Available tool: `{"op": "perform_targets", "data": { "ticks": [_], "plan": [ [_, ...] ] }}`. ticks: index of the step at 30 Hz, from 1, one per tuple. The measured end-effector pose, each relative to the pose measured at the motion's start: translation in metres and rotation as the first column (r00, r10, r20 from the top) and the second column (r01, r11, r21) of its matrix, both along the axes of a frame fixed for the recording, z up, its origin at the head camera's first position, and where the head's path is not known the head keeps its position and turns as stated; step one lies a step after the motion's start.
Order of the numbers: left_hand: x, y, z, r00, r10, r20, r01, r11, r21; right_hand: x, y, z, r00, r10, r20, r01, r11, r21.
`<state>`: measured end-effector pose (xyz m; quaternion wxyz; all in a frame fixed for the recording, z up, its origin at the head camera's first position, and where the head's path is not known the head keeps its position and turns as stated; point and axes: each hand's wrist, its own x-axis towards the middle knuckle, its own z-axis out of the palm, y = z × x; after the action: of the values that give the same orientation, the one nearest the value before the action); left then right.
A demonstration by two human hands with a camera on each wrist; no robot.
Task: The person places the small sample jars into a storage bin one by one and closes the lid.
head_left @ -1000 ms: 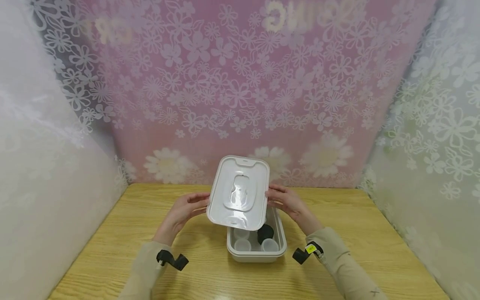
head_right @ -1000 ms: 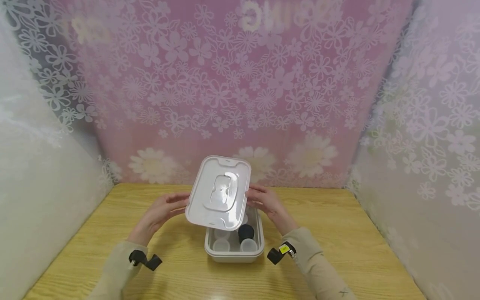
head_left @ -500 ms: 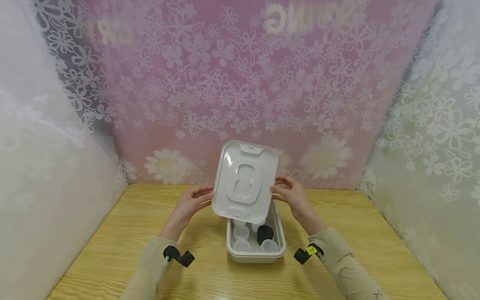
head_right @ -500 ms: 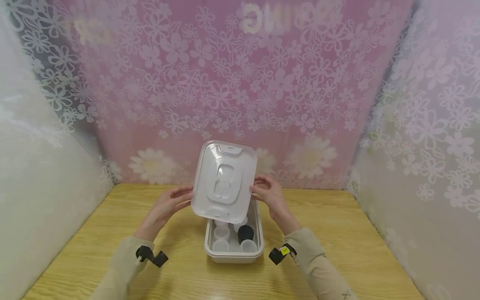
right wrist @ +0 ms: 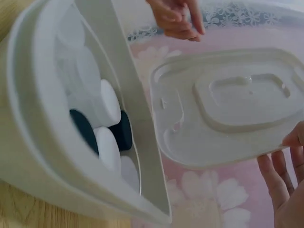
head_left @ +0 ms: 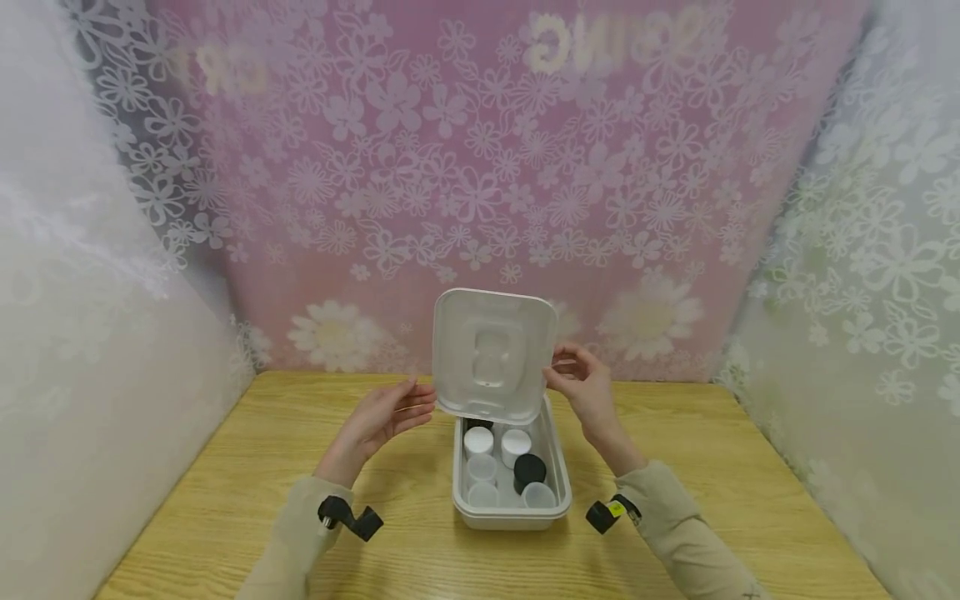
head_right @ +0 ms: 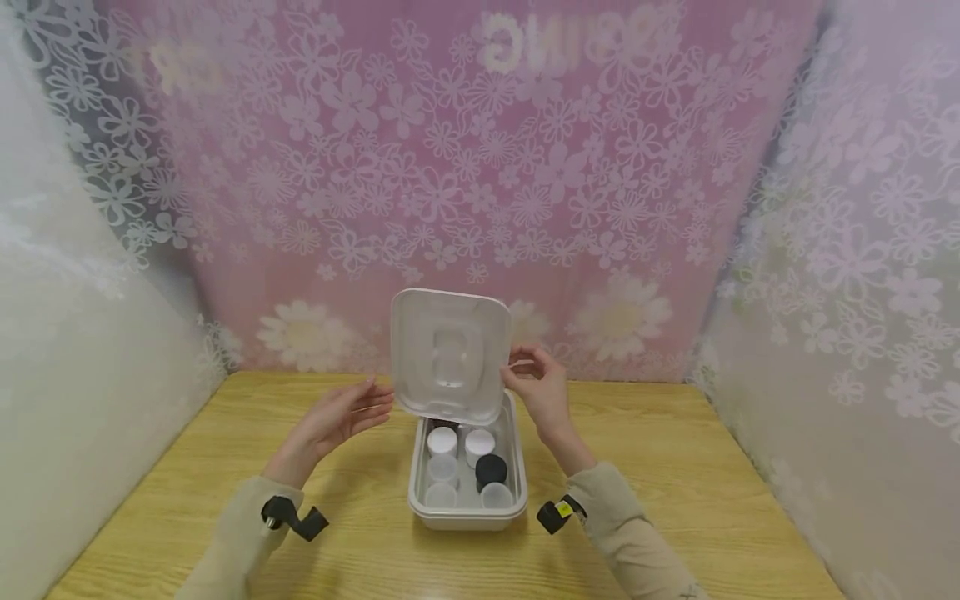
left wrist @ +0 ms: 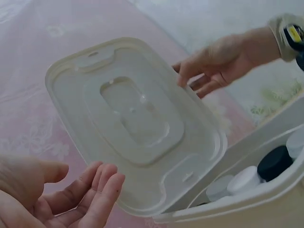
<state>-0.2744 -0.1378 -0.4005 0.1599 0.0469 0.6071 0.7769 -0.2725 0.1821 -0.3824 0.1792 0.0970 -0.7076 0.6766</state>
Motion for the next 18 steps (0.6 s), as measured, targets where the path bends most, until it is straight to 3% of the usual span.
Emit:
{"op": "perform_targets", "data": {
  "ticks": [4,8,14,18],
  "plan": [
    [0.000,-0.003,0.003,0.998,-0.062,-0.008,0.062,0.998,0.025,-0.002,0.003,-0.006,0.995,0.009,-0.096,-0.002,0.997,0.076],
    [-0.001,-0.002,0.006,0.996,-0.083,-0.020,0.083,0.996,0.025,-0.005,0.010,-0.014,0.975,0.089,-0.201,-0.076,0.994,0.074],
    [0.003,0.006,0.009,1.000,-0.003,-0.004,0.003,0.998,-0.065,-0.007,0.018,-0.023,0.916,0.212,-0.340,-0.212,0.977,0.036],
    [0.004,0.010,0.007,0.999,0.024,-0.027,-0.027,0.992,-0.120,-0.008,0.020,-0.026,0.905,0.228,-0.359,-0.222,0.973,0.060]
  ]
}}
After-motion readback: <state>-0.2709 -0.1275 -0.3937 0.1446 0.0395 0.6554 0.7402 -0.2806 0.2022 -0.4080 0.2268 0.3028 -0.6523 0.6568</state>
